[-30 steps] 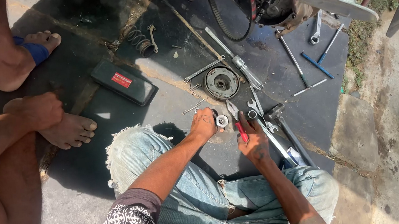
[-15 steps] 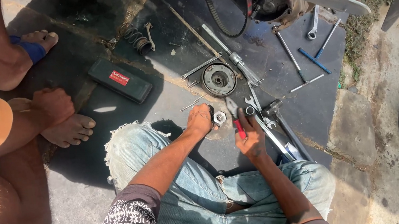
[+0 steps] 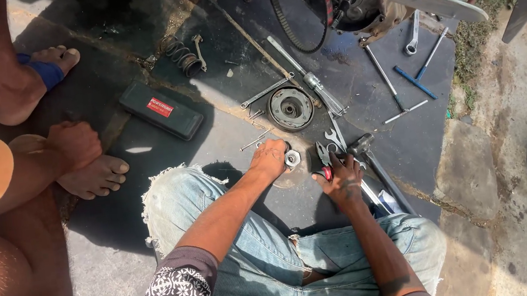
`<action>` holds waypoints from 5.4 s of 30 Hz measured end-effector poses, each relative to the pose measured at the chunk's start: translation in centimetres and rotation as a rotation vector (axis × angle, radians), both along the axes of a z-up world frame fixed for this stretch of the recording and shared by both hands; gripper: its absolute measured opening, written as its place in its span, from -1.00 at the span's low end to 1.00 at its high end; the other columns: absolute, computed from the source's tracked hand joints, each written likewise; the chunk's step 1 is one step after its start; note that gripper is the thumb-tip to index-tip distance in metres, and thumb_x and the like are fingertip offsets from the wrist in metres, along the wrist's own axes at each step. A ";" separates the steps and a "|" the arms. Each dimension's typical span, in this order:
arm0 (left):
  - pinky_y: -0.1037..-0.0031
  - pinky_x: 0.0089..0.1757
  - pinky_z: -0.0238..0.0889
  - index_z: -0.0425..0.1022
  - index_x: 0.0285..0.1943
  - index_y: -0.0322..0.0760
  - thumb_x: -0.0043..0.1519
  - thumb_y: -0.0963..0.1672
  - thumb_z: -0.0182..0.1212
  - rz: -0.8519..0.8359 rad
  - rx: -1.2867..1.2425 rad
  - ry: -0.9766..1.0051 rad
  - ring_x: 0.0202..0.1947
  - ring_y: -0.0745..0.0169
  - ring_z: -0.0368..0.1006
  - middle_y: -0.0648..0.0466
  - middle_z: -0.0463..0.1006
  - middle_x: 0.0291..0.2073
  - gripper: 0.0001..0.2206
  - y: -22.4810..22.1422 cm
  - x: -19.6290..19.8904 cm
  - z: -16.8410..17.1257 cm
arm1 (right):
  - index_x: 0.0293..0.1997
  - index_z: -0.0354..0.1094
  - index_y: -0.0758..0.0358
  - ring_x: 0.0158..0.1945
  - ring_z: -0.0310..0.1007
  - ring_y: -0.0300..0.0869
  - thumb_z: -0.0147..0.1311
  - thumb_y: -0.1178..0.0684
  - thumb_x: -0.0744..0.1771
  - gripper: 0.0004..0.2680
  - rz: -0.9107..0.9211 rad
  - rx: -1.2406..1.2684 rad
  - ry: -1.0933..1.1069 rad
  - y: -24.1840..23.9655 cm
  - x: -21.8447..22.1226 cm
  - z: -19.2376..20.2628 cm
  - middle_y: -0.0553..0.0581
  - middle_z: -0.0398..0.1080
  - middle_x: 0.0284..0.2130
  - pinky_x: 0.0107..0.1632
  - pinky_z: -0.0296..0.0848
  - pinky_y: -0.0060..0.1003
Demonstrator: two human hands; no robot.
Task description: The person sits on the ground repairing a scooter clutch assembly. They hold a clutch shoe and use pliers to work on its spring and small hardware, fitting components together by hand while another person occasionally reaches in to handle the clutch hub and parts on the ground.
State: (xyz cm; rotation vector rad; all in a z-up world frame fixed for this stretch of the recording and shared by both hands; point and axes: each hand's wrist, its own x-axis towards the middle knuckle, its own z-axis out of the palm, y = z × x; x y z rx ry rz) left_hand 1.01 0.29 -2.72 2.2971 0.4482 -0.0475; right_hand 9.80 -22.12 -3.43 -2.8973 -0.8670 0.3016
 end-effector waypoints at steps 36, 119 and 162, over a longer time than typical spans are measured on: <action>0.19 0.23 0.23 0.24 0.48 -0.02 -0.40 -0.13 0.77 -0.075 0.125 0.272 0.37 -0.19 0.19 -0.12 0.22 0.34 0.12 0.9 -0.3 1.5 | -0.09 0.49 0.35 -0.37 0.55 0.09 0.38 -0.14 0.21 -0.63 0.093 0.688 -0.116 7.7 -5.5 2.5 0.26 0.49 -0.39 -0.29 0.52 -0.07; 0.34 -0.13 0.53 -0.42 0.63 -0.40 -0.29 0.26 0.57 -0.344 0.189 0.452 -0.20 0.03 0.63 -0.13 0.63 -0.15 0.46 1.3 -0.6 2.1 | -0.09 0.53 0.36 -0.50 0.52 -0.18 0.33 0.16 0.29 -0.84 -0.011 0.956 -0.276 11.9 -4.1 -3.3 0.15 0.52 -0.49 -0.41 0.43 -0.31; 0.26 0.01 0.37 0.55 -0.31 -0.36 0.15 -0.04 0.36 -0.070 -0.044 -0.421 -0.05 -0.07 0.47 -0.08 0.57 -0.27 -0.75 -4.4 2.2 -2.5 | 0.39 0.04 0.41 0.40 0.08 0.27 0.48 -0.36 -0.03 -0.04 0.343 0.605 0.013 5.4 -1.1 -5.3 0.45 0.11 0.32 0.40 0.12 0.15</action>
